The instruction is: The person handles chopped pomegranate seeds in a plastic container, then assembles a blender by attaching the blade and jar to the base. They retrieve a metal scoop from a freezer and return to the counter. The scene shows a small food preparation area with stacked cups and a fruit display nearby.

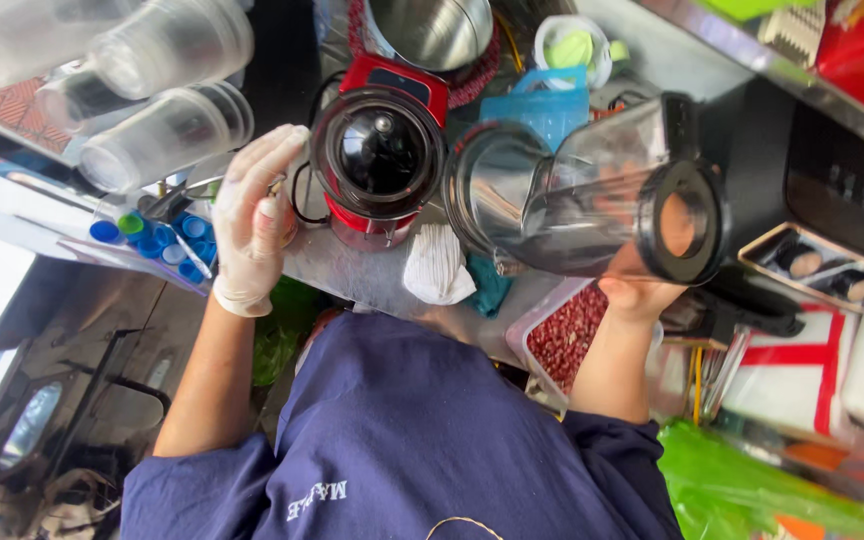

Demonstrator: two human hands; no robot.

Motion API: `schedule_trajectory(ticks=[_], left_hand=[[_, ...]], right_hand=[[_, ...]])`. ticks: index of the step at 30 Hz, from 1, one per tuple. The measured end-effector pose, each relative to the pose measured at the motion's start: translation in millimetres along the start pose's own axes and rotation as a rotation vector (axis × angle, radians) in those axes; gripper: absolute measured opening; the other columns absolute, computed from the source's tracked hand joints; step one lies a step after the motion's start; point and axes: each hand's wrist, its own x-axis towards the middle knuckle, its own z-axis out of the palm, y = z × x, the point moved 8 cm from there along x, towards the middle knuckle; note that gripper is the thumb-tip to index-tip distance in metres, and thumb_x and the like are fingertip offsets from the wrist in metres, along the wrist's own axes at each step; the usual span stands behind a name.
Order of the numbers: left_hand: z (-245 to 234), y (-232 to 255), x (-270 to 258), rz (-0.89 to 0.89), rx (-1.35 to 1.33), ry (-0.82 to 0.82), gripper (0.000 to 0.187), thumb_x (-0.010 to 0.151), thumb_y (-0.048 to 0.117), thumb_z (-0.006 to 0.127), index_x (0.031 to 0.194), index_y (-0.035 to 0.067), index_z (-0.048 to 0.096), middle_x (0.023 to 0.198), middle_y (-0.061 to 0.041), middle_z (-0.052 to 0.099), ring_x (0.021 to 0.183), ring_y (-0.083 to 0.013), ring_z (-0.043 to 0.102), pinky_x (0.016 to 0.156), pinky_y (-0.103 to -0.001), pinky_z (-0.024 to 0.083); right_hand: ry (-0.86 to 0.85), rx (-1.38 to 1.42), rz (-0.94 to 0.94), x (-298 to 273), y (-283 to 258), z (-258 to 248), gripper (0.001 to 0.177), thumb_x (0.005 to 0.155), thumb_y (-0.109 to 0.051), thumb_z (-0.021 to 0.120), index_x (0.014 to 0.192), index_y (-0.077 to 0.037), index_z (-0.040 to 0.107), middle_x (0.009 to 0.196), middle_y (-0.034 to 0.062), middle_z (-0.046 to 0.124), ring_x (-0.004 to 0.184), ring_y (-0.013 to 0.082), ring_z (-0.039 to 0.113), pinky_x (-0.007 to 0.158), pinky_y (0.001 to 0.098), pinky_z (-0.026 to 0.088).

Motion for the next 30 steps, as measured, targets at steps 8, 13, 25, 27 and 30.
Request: schedule_trajectory(ticks=[8, 13, 25, 27, 30], left_hand=[[13, -11, 11, -0.113, -0.336, 0.091, 0.064, 0.118, 0.05, 0.033, 0.161, 0.004, 0.037, 0.164, -0.018, 0.046, 0.154, -0.0305, 0.045, 0.128, -0.042, 0.037], [58, -54, 23, -0.325, -0.95, 0.302, 0.073, 0.112, 0.055, 0.027, 0.165, 0.004, 0.031, 0.163, -0.02, 0.045, 0.153, -0.0291, 0.043, 0.131, -0.041, 0.03], [91, -46, -46, -0.234, -0.092, 0.588, 0.068, 0.114, 0.047, 0.03, 0.165, 0.001, 0.026, 0.173, -0.018, 0.028, 0.164, -0.0319, 0.022, 0.136, -0.044, 0.014], [101, -38, -49, -0.184, -0.001, 0.521, 0.07, 0.114, 0.049, 0.031, 0.166, 0.002, 0.024, 0.175, -0.018, 0.023, 0.168, -0.0348, 0.015, 0.138, -0.046, 0.01], [112, -32, -57, -0.167, 0.028, 0.434, 0.074, 0.113, 0.05, 0.042, 0.165, 0.001, 0.022, 0.175, -0.021, 0.018, 0.167, -0.041, 0.006, 0.138, -0.049, 0.01]], right_hand=[[-0.536, 0.481, 0.005, 122, 40, 92, 0.103, 0.073, -0.051, 0.085, 0.156, -0.009, 0.039, 0.146, 0.018, 0.059, 0.126, 0.0407, 0.062, 0.103, 0.0526, 0.056], [-0.88, 0.835, 0.102, 144, 98, 184, 0.096, 0.073, -0.059, 0.077, 0.153, -0.014, 0.05, 0.142, 0.0201, 0.063, 0.121, 0.0481, 0.062, 0.102, 0.0581, 0.053], [-0.728, 0.982, 0.477, 145, 214, 223, 0.072, 0.095, -0.049, 0.066, 0.153, -0.009, 0.051, 0.152, 0.0119, 0.06, 0.138, 0.0248, 0.057, 0.121, 0.0402, 0.043], [-0.732, 0.966, 0.458, 144, 211, 222, 0.068, 0.099, -0.05, 0.061, 0.147, -0.002, 0.056, 0.147, 0.0134, 0.062, 0.136, 0.026, 0.058, 0.117, 0.0426, 0.045], [-0.728, 0.938, 0.514, 145, 209, 220, 0.067, 0.103, -0.05, 0.053, 0.148, 0.0, 0.054, 0.148, 0.0173, 0.06, 0.138, 0.031, 0.06, 0.114, 0.0431, 0.047]])
